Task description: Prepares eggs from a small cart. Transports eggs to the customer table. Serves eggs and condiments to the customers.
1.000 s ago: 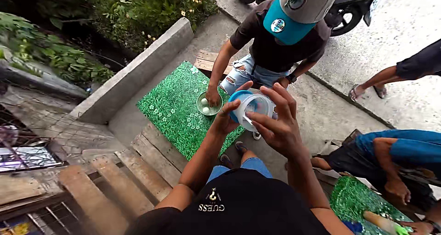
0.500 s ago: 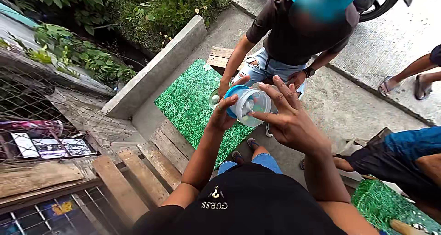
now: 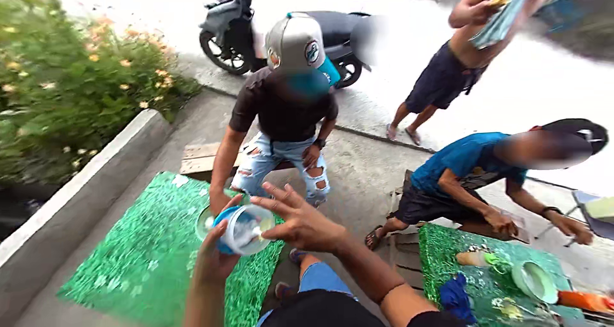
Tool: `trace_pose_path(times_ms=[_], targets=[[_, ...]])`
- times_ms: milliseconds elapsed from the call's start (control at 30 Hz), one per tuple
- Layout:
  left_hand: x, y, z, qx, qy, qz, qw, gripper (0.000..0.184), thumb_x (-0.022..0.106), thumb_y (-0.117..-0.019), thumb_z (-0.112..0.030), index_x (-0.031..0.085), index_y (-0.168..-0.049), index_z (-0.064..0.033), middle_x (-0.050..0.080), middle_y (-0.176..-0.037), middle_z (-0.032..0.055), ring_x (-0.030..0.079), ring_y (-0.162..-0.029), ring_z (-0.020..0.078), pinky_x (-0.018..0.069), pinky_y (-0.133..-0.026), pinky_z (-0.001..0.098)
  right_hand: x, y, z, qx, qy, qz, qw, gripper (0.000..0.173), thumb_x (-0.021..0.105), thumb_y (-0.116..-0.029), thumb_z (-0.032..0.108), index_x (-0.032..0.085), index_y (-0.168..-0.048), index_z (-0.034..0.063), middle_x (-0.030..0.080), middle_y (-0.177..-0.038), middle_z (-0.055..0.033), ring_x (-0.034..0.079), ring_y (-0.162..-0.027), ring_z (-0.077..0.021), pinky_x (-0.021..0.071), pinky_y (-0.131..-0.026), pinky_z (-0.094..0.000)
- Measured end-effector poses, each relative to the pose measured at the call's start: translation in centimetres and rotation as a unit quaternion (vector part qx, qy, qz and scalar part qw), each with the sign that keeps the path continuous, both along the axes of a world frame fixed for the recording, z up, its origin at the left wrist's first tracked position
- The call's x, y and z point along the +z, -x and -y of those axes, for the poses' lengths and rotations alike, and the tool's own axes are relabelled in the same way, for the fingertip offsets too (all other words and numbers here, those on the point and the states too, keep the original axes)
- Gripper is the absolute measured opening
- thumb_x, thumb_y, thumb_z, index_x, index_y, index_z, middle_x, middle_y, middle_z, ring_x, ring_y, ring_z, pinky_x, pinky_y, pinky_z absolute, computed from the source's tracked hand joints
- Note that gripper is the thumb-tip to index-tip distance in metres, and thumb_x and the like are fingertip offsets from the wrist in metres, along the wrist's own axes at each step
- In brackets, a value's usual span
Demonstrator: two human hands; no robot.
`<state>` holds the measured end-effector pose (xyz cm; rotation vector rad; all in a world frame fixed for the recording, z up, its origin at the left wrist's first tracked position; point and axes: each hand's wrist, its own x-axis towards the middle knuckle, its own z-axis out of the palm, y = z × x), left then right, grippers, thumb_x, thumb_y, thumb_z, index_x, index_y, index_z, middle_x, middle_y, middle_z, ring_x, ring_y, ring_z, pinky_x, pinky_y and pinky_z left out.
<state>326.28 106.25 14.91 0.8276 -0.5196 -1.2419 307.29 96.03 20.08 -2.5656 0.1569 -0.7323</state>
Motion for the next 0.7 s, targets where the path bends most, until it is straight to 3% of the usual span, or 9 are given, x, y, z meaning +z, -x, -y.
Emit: trace_pose_path(times_ms=[167,233,300,533,700], targets=[[-0.3,1.2,0.6,0.003,0.036,-0.002,0.999,0.084,0.086,-0.0714,-0.052,0.057,-0.140,-0.0147,0.072,-0.118,0.0021,0.072,-0.103,0.0144,0.0622,-0.085,0.0340,0.2,0.7,-0.3,-0.068,0.007,0.070,0.995,0.017,0.066,-0.0943,0.011,0.081,-0.101,0.0079,0.061,-0.139,-0.0254,0.046,-0.140,-0.0488,0.0346,-0.116,-0.0635],[0.5,1.4,1.1,0.019,0.040,0.030,0.999,0.087,0.086,-0.0711,-0.052,0.053,-0.141,-0.0137,0.072,-0.116,0.0000,0.071,-0.101,0.0121,0.0621,-0.083,0.0310,0.2,0.3,-0.7,-0.118,0.014,0.123,0.985,0.016,0.068,-0.0933,0.011,0.081,-0.101,0.0073,0.064,-0.134,-0.0259,0.050,-0.136,-0.0477,0.0399,-0.115,-0.0577],[0.4,1.6,1.7,0.017,0.039,0.072,0.996,0.093,0.085,-0.0721,-0.056,0.046,-0.145,-0.0120,0.071,-0.115,-0.0017,0.071,-0.098,0.0112,0.0619,-0.080,0.0296,-0.5,-0.3,-1.1,-0.180,0.025,0.133,0.974,0.016,0.068,-0.0915,0.011,0.082,-0.099,0.0083,0.065,-0.133,-0.0242,0.052,-0.134,-0.0488,0.0417,-0.113,-0.0590],[-1.6,2.0,2.4,0.026,0.002,0.098,0.995,0.102,0.083,-0.0715,-0.055,0.038,-0.149,-0.0064,0.068,-0.120,-0.0006,0.068,-0.104,0.0097,0.0592,-0.089,0.0289,-2.2,-1.9,-2.2,-0.234,-0.165,0.061,0.956,0.014,0.067,-0.0855,0.008,0.079,-0.082,0.0010,0.062,-0.137,-0.0254,0.036,-0.145,-0.0513,0.0239,-0.120,-0.0654],[-6.2,2.0,2.0,0.043,-0.027,0.050,0.998,0.101,0.080,-0.0730,-0.054,0.035,-0.150,-0.0072,0.068,-0.119,-0.0007,0.069,-0.102,0.0099,0.0599,-0.087,0.0288,-5.8,-3.3,-2.1,-0.261,-0.352,0.020,0.899,0.017,0.066,-0.0900,0.004,0.078,-0.088,-0.0068,0.057,-0.141,-0.0296,0.036,-0.145,-0.0477,0.0237,-0.123,-0.0534]])
